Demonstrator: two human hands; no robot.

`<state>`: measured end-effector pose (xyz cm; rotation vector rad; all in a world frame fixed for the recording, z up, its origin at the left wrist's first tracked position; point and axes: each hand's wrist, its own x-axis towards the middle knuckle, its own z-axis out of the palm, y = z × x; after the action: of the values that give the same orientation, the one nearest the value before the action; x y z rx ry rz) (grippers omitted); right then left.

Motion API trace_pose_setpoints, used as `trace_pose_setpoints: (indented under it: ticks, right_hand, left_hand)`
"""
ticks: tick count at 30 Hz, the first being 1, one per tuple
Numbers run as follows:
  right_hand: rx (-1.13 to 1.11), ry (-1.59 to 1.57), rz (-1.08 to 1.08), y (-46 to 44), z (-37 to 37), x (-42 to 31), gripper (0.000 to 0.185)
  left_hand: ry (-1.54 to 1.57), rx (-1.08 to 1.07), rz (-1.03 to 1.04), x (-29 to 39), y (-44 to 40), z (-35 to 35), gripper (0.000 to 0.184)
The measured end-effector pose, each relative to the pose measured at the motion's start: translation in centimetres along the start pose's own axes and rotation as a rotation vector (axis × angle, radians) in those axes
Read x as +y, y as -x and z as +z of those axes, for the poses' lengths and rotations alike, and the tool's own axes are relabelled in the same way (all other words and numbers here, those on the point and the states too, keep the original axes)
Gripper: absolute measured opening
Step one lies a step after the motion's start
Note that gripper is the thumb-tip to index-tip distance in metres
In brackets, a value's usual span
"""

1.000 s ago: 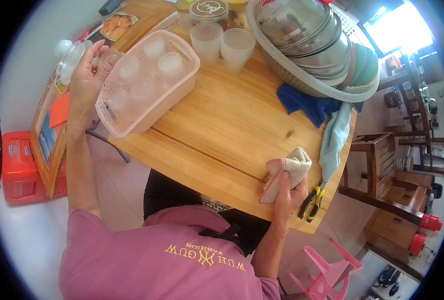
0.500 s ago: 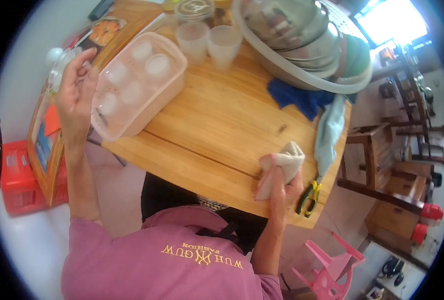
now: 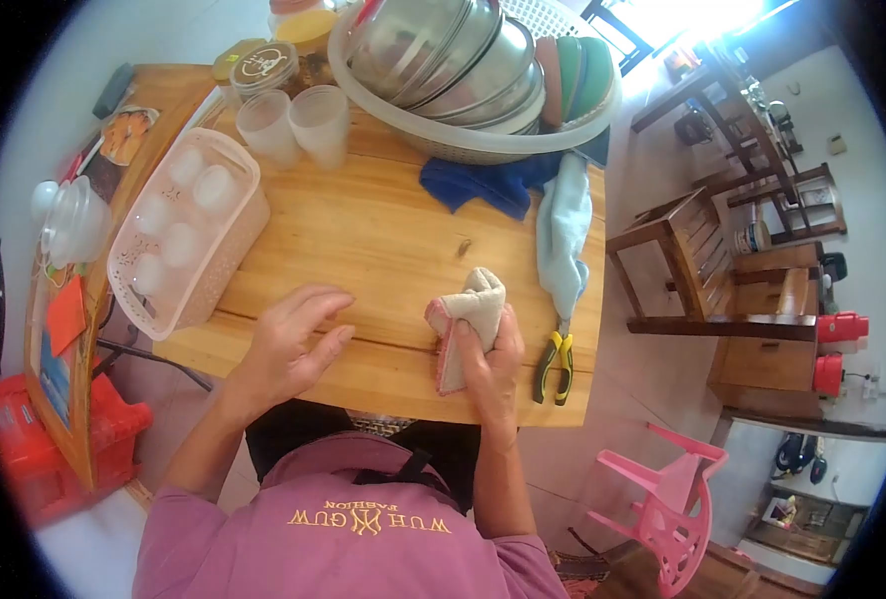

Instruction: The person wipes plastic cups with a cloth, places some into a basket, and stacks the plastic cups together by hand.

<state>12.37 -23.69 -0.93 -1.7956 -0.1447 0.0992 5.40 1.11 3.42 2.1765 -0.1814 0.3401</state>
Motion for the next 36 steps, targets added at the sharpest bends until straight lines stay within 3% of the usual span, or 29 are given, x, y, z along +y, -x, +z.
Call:
trace_pose_setpoints:
  ticks: [5, 10, 16, 19, 22, 31, 36]
  right_hand:
    - [0.012, -0.014, -0.030, 0.0, 0.2, 0.2, 0.028]
    - [0.002, -0.009, -0.004, -0.1, 0.0, 0.2, 0.028]
    - [-0.001, 0.001, -0.018, -0.2, 0.1, 0.0, 0.030]
    - [0.004, -0.036, -0.011, -0.3, 0.0, 0.4, 0.031]
    - [0.003, 0.015, -0.022, -0.3, -0.1, 0.1, 0.032]
    - [0.015, -0.035, 0.005, -0.3, 0.1, 0.2, 0.031]
    - [0.034, -0.045, -0.059, -0.4, 0.2, 0.4, 0.027]
  left_hand:
    - [0.104, 0.095, -0.127, -1.3, -1.6, -0.4, 0.035]
    - [0.170, 0.279, -0.190, -2.7, -4.8, -1.2, 0.054]
    - [0.112, 0.297, -0.232, -2.6, -10.0, -2.8, 0.063]
    - [-0.045, 0.252, -0.273, -3.7, -11.1, -2.9, 0.058]
    - [-0.014, 0.209, -0.333, -2.5, -10.3, -3.1, 0.051]
    - [-0.157, 0.180, -0.300, -2.1, -7.2, -1.8, 0.045]
    - [-0.012, 0.157, -0.273, -2.4, -3.5, 0.5, 0.043]
